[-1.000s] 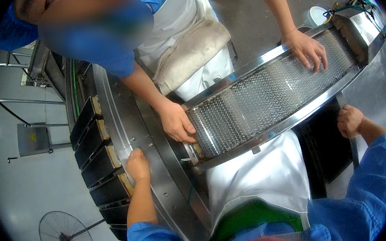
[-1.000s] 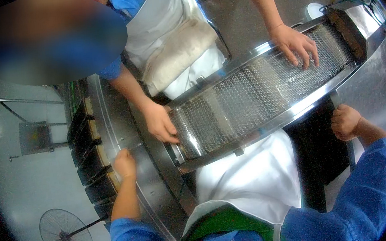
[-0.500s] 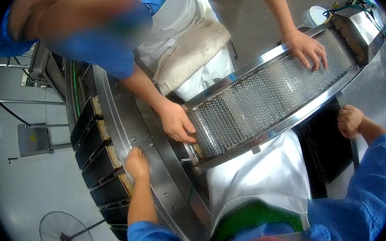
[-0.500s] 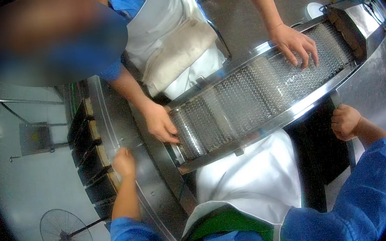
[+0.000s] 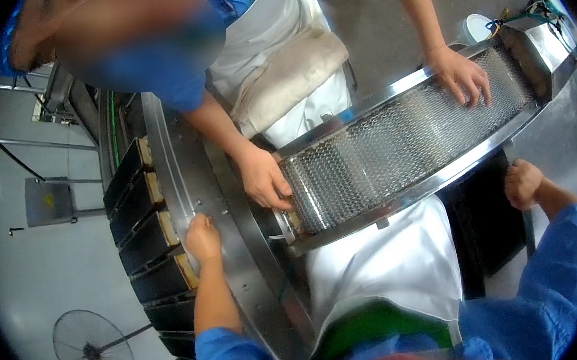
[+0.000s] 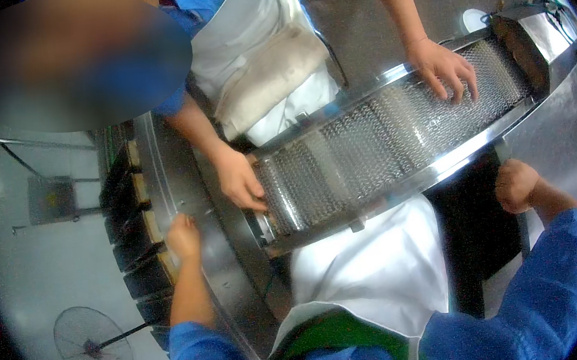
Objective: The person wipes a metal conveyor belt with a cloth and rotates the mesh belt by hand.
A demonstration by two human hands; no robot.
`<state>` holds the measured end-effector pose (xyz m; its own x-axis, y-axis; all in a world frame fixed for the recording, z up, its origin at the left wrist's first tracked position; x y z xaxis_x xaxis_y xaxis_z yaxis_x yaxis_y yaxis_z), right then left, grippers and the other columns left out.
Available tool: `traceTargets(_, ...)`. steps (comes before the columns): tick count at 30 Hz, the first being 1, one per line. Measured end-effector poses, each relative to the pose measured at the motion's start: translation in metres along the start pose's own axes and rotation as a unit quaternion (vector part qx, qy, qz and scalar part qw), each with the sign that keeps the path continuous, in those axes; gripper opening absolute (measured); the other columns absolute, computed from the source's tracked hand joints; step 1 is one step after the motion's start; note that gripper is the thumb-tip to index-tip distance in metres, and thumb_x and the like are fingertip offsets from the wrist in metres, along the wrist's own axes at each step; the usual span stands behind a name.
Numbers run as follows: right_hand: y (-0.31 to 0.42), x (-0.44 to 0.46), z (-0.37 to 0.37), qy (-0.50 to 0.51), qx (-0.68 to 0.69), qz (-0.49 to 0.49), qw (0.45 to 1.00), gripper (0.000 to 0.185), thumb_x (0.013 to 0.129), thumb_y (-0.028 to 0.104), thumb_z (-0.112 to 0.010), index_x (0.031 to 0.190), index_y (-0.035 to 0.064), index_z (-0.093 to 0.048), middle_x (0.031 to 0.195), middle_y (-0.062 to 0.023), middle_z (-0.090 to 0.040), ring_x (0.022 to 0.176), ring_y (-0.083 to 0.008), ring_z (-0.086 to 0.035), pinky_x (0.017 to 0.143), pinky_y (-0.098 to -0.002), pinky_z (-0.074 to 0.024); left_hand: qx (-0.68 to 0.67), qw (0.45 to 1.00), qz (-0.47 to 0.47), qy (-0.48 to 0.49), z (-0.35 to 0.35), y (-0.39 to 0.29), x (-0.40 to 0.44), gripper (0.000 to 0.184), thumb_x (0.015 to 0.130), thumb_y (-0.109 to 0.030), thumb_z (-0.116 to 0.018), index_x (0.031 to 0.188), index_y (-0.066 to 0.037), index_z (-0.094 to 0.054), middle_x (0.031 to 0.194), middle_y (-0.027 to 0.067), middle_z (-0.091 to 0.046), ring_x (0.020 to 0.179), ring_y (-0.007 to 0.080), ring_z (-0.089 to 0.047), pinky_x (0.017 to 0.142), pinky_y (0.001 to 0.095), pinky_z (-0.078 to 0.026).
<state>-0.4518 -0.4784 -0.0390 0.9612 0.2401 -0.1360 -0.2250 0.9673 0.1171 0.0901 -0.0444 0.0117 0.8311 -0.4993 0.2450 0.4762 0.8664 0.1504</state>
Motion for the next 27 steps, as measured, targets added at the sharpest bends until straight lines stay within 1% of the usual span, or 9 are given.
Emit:
traceTargets(2,0.0,0.001,0.0,0.013,-0.015,-0.002,1.0,0.017,0.046,0.021,-0.064,0.051,0.0174,-0.048,0.059,0.0031,-0.05,0.062,-0.0197,-0.05,0.059,-0.0358,-0.0385,0.001,1.0,0.001,0.005,-0.003,0.001,0.0,0.012,0.08,-0.015,-0.065,0.076,-0.008,-0.056,0.081,0.0135,-0.063,0.074,0.0366,-0.062,0.064,0.0474,-0.048)
traceTargets(4,0.001,0.001,0.002,0.001,0.011,-0.003,1.0,0.016,0.047,0.022,-0.064,0.051,0.0174,-0.049,0.059,0.0028,-0.05,0.062,-0.02,-0.05,0.06,-0.0356,-0.0389,0.023,0.999,0.013,0.028,-0.01,0.007,0.001,0.012,0.08,-0.016,-0.065,0.076,-0.008,-0.057,0.081,0.0136,-0.064,0.074,0.0364,-0.062,0.064,0.0473,-0.048)
traceTargets(8,-0.001,-0.001,-0.002,0.001,0.03,-0.006,1.0,0.016,0.047,0.022,-0.063,0.05,0.0172,-0.049,0.059,0.0026,-0.051,0.063,-0.0203,-0.051,0.061,-0.0355,-0.0393,0.008,1.0,0.005,0.028,-0.01,0.007,0.002,0.013,0.08,-0.017,-0.065,0.076,-0.008,-0.057,0.081,0.0139,-0.064,0.073,0.0368,-0.062,0.064,0.0476,-0.048)
traceTargets(10,-0.004,-0.004,-0.009,0.027,0.019,-0.014,0.999,0.018,0.05,0.025,-0.066,0.054,0.016,-0.051,0.062,0.0005,-0.052,0.066,-0.0226,-0.053,0.062,-0.0392,-0.0422,0.008,1.0,0.006,0.022,-0.006,0.004,0.002,0.013,0.08,-0.015,-0.065,0.075,-0.008,-0.056,0.08,0.0141,-0.063,0.073,0.0367,-0.062,0.063,0.047,-0.048)
traceTargets(13,-0.004,-0.008,-0.016,0.045,0.004,-0.011,0.999,0.018,0.051,0.026,-0.066,0.055,0.0159,-0.052,0.062,0.0005,-0.053,0.067,-0.0226,-0.053,0.062,-0.0393,-0.0427,-0.019,1.0,-0.003,0.013,-0.006,0.004,0.001,0.014,0.08,-0.014,-0.065,0.074,-0.007,-0.054,0.079,0.014,-0.062,0.073,0.0368,-0.061,0.063,0.0464,-0.048)
traceTargets(17,-0.006,-0.011,-0.023,0.057,-0.006,-0.015,0.998,0.018,0.05,0.026,-0.066,0.055,0.016,-0.052,0.063,0.0007,-0.052,0.067,-0.0223,-0.053,0.062,-0.0392,-0.0421,-0.021,0.999,-0.006,0.025,-0.006,0.004,0.001,0.014,0.08,-0.012,-0.065,0.074,-0.006,-0.054,0.078,0.0139,-0.062,0.072,0.0367,-0.061,0.063,0.0458,-0.048)
traceTargets(22,-0.001,-0.007,-0.013,0.027,-0.007,0.005,1.0,0.019,0.048,0.025,-0.065,0.054,0.016,-0.05,0.062,0.0008,-0.051,0.066,-0.0221,-0.052,0.06,-0.0386,-0.0409,-0.012,1.0,-0.023,-0.009,-0.001,0.0,0.0,0.014,0.081,-0.014,-0.064,0.073,-0.008,-0.053,0.076,0.0125,-0.061,0.07,0.0361,-0.061,0.061,0.0464,-0.048)
traceTargets(27,0.0,-0.004,-0.009,0.019,-0.005,0.004,1.0,0.02,0.048,0.025,-0.065,0.053,0.0164,-0.048,0.062,0.0013,-0.05,0.065,-0.022,-0.051,0.06,-0.0384,-0.041,-0.006,1.0,-0.023,-0.015,-0.003,0.001,0.0,0.012,0.08,-0.013,-0.063,0.072,-0.009,-0.053,0.076,0.0119,-0.062,0.07,0.0357,-0.061,0.06,0.0466,-0.048)
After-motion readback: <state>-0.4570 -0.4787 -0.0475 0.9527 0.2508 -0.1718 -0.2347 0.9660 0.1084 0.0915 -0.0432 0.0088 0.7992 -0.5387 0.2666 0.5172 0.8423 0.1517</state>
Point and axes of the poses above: each hand's wrist, its own x-axis towards the middle knuckle, its own z-axis out of the back of the hand, y = z × x, the point moved 9 cm from there along x, towards the middle knuckle
